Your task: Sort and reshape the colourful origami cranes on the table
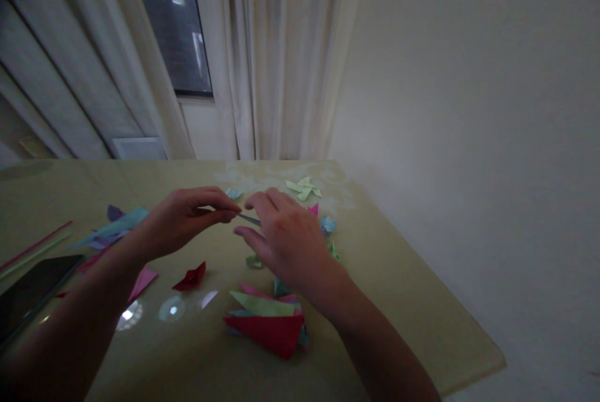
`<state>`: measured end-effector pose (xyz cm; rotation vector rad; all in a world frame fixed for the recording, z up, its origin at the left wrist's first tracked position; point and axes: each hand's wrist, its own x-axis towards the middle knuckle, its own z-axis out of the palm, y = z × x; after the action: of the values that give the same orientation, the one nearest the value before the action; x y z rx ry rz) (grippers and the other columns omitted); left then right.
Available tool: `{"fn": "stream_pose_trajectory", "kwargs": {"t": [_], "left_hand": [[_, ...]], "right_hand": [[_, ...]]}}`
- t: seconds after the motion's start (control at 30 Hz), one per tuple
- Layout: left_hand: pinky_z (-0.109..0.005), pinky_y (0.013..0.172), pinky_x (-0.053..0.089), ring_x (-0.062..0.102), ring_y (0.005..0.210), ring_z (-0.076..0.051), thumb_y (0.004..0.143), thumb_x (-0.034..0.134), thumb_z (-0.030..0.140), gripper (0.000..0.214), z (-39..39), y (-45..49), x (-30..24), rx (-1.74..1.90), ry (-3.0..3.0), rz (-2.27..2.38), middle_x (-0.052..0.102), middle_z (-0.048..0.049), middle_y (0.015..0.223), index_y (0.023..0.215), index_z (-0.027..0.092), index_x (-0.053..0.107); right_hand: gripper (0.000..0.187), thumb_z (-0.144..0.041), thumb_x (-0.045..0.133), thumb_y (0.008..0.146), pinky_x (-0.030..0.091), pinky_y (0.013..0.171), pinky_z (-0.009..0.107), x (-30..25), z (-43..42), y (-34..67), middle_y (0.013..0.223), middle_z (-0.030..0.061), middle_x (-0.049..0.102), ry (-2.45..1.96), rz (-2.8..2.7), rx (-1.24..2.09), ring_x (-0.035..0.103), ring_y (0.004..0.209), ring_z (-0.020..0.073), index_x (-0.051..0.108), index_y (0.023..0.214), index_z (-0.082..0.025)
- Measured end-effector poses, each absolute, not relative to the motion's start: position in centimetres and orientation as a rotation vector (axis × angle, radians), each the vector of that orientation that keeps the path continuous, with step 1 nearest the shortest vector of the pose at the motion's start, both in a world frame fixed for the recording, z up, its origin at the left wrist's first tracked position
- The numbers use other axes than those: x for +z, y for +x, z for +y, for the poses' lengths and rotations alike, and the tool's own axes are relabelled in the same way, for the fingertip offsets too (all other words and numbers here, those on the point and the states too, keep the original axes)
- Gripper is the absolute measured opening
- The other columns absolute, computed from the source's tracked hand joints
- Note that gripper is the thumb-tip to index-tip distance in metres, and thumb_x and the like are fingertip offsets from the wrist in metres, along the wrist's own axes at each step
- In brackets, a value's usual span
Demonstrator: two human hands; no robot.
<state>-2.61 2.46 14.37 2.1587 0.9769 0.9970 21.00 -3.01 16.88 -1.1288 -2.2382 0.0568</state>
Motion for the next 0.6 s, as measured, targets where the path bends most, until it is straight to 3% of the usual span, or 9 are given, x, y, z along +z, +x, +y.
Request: {"fn": "stream_pose_trajectory", "kwargs": {"t": [0.2,0.43,0.53,0.6], "left_hand": [[-0.025,0.073,0.061,0.075,0.078,-0.016,0.094,0.073,0.038,0.019,1.4,-1.9,14.9,0.922,1.981,0.903,0.079,-0.0012,0.083,0.103,0.022,0.079],[-0.032,0.08,0.064,0.079,0.087,-0.02,0.103,0.055,0.047,0.032,2.0,-1.8,14.4,0.825,1.883,0.857,0.081,-0.005,0.093,0.118,0.022,0.07],[-0.036,0.088,0.062,0.077,0.098,-0.023,0.105,0.044,0.048,0.039,4.6,-3.8,12.3,0.792,2.041,1.099,0.081,-0.0076,0.104,0.121,0.021,0.068],[-0.04,0.099,0.057,0.074,0.111,-0.026,0.103,0.043,0.039,0.038,6.6,-6.0,10.2,0.609,2.208,1.47,0.078,-0.0107,0.119,0.121,0.02,0.069]], "right_hand": [[0.006,-0.019,0.07,0.1,0.047,0.081,0.029,16.9,-1.9,21.6,0.099,0.0024,0.077,-1.05,-2.262,0.295,0.069,0.092,0.0176,0.072,0.106,-0.02],[0.009,-0.019,0.067,0.1,0.042,0.072,0.026,17.2,-1.9,22.2,0.091,0.0015,0.076,-1.148,-2.266,0.466,0.066,0.081,0.0152,0.075,0.104,-0.019],[0.009,-0.016,0.066,0.099,0.04,0.072,0.026,17.0,-1.8,22.9,0.09,0.0025,0.076,-1.223,-2.441,0.487,0.065,0.081,0.0156,0.075,0.101,-0.018],[0.009,-0.015,0.067,0.097,0.039,0.072,0.026,16.4,-1.7,23.1,0.091,0.0029,0.076,-1.211,-2.605,0.522,0.065,0.082,0.0158,0.076,0.097,-0.018]]}}
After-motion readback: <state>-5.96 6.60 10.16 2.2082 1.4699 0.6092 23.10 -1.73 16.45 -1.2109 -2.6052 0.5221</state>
